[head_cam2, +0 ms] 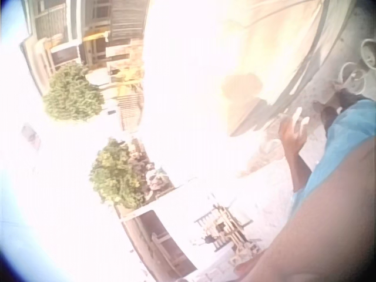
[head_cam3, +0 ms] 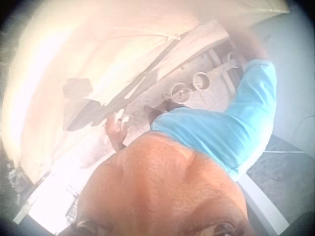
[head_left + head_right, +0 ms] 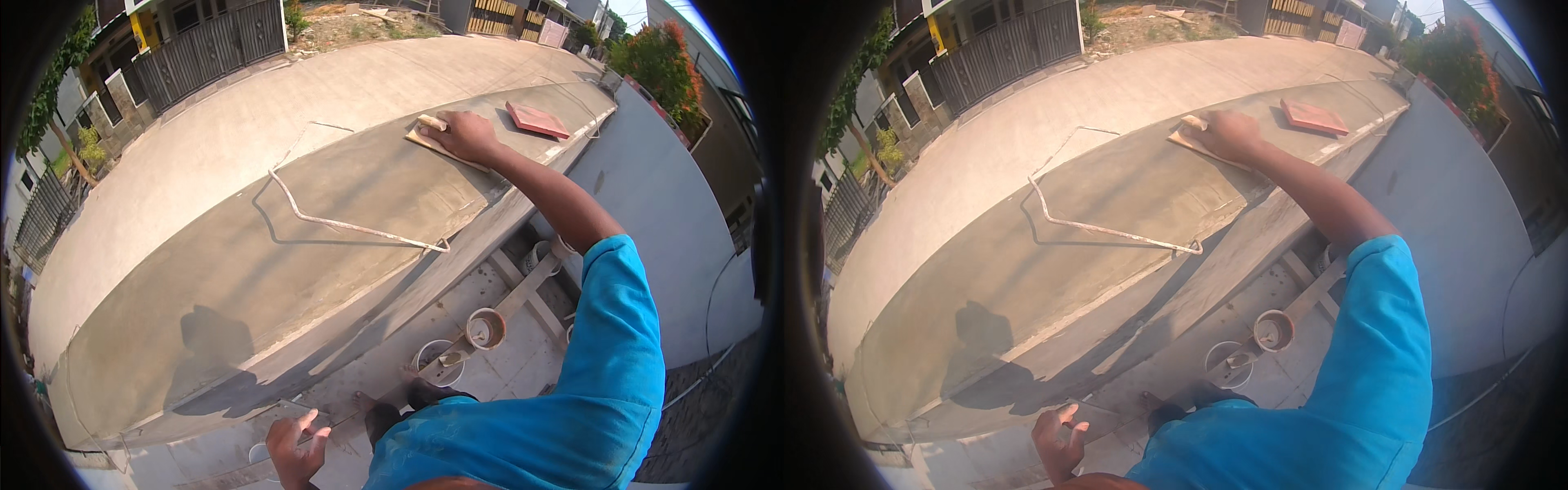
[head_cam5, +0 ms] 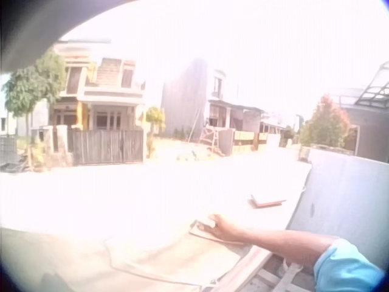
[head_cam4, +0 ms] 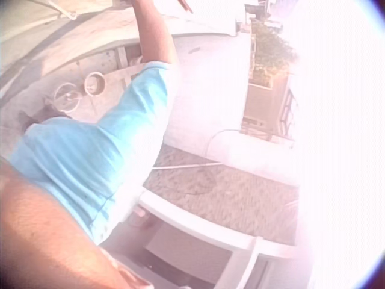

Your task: The person smooths a freshly poured concrete surface on a curved roof using a pink float and a wooden trowel. They repeatedly rub and level the wet concrete, occasionally switching tools and repositioning to reach different sections of the curved surface.

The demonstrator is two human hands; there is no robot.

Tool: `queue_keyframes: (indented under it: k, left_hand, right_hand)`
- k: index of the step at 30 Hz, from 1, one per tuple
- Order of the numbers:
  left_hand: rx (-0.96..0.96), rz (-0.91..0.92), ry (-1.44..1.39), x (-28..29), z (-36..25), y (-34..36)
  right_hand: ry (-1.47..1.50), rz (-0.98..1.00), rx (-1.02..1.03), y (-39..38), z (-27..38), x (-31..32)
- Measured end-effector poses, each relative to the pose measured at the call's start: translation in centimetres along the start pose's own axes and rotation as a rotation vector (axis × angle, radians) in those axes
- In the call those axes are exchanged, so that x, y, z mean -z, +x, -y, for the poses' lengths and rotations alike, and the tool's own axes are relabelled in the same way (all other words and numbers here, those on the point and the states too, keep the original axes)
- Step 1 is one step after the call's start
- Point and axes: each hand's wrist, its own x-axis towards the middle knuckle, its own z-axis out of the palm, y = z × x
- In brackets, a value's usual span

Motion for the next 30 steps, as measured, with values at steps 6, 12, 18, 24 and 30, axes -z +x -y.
queue_keyframes:
  k: [6,12,18,24,30]
  left_hand:
    - [-0.032,-0.028,0.056,-0.4,-0.2,1.8]
    - [0.239,-0.009,0.098,1.5,2.3,-3.9]
    - [-0.087,0.019,0.118,-0.2,1.3,3.3]
    - [0.083,-0.100,0.087,1.4,4.6,-1.9]
    - [-0.178,0.046,0.017,-2.2,0.9,5.0]
  right_hand:
    - [0.104,0.048,0.358,1.0,10.1,-3.6]
    - [0.072,0.074,0.169,-3.0,0.9,0.2]
    - [0.069,0.079,0.258,1.2,8.7,-2.9]
    - [0.065,0.154,0.248,-4.3,2.3,0.1]
    - [0.045,0.050,0.354,0.7,8.4,-2.8]
